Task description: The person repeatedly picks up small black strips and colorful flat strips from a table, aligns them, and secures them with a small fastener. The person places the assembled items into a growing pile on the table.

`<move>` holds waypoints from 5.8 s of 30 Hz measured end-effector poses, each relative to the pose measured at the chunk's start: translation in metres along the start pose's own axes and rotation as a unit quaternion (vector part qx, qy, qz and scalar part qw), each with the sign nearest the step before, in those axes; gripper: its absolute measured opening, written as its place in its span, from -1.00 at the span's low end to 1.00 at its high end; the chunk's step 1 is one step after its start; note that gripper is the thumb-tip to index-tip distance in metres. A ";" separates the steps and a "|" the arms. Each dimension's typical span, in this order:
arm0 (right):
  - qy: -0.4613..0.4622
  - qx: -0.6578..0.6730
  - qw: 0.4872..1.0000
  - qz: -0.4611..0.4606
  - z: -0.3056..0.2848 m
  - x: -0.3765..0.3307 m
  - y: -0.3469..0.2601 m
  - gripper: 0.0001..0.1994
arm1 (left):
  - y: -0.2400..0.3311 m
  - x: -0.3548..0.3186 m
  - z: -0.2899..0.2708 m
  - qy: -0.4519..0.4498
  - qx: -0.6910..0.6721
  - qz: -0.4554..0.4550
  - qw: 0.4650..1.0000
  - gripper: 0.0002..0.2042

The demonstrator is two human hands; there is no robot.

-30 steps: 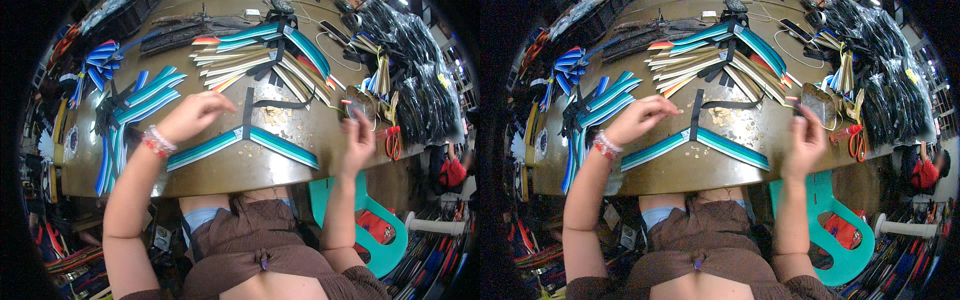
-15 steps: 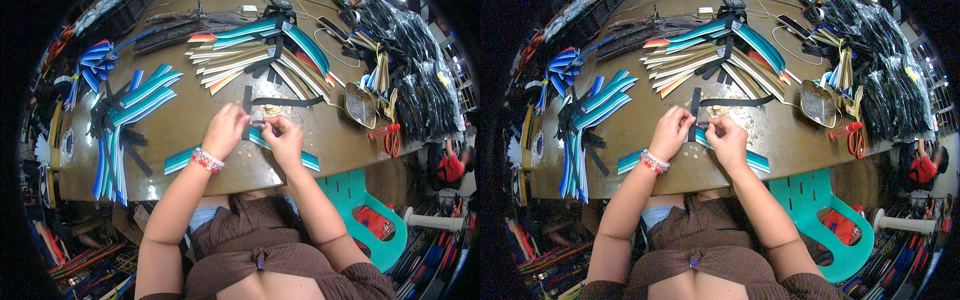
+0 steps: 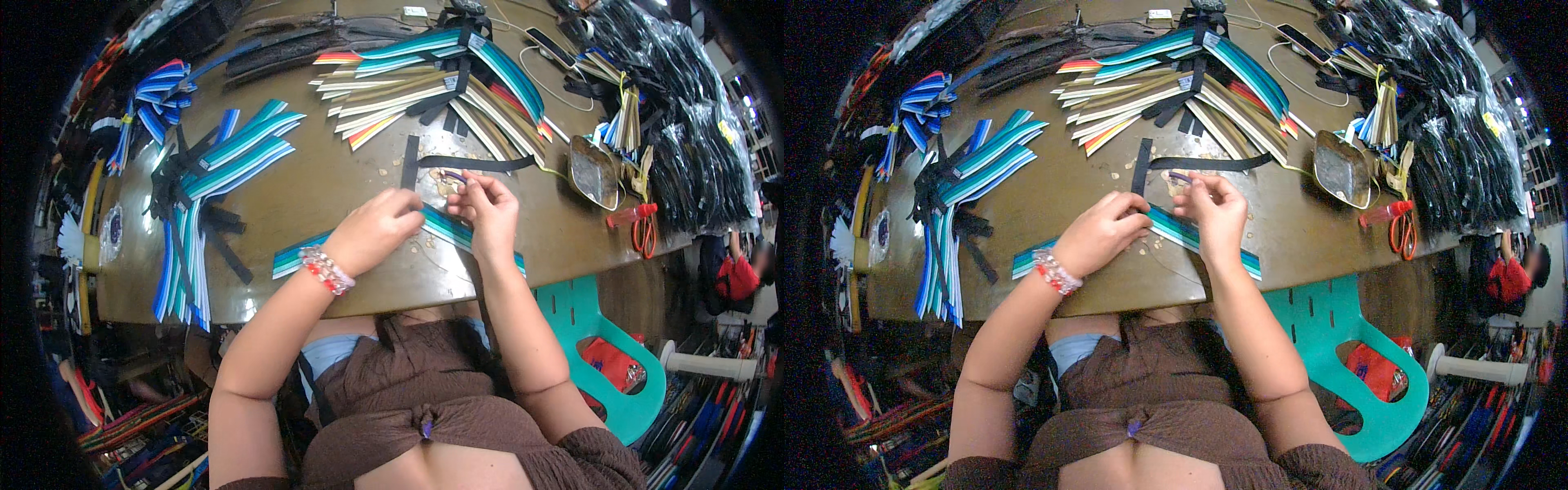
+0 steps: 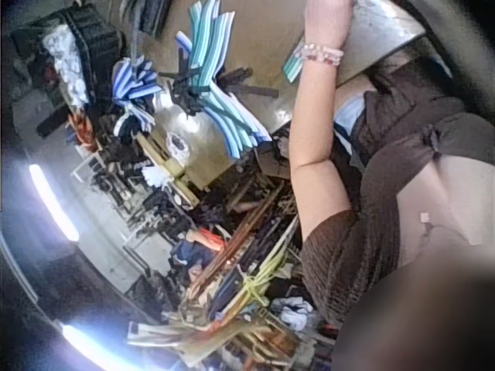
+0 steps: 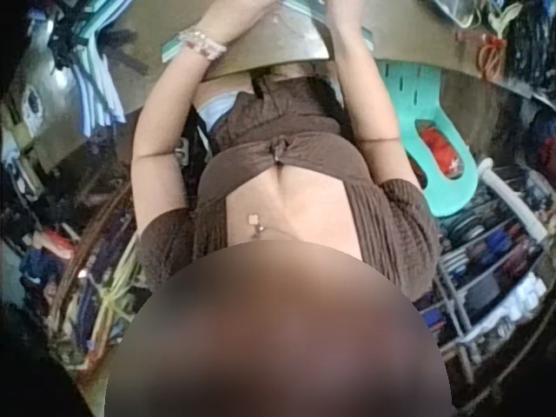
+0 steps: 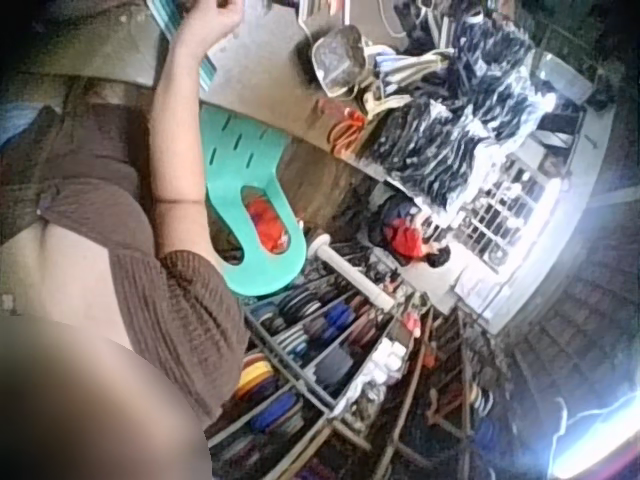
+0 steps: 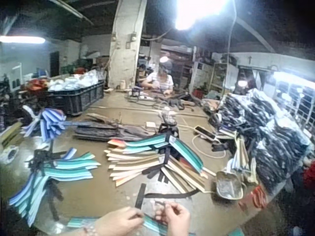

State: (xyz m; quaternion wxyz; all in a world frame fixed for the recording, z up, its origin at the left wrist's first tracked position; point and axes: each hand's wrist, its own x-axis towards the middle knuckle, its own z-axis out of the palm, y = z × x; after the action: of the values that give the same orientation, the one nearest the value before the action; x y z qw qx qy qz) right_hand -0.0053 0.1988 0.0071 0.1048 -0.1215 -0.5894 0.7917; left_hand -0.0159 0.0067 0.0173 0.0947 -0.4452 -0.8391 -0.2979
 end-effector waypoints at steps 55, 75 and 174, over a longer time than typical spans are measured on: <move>0.066 -0.209 0.877 -0.427 -0.054 0.138 -0.137 -0.83 | -0.088 -0.179 -0.140 0.226 0.303 -0.453 0.807 -0.53; 0.286 -0.115 0.895 -0.323 -0.132 0.013 -0.064 -0.71 | 0.014 -0.017 -0.003 0.084 0.026 -0.222 0.971 -0.60; 0.296 -0.131 0.923 -0.208 -0.188 0.022 -0.052 -0.64 | 0.013 0.065 -0.092 0.088 -0.168 0.038 0.981 -0.89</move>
State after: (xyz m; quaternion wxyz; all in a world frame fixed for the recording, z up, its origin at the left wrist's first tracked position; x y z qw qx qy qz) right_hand 0.0345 0.3913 0.0037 0.4202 -0.2379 -0.6418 0.5958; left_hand -0.0530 0.0039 0.1241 0.1039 -0.4584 -0.7480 -0.4686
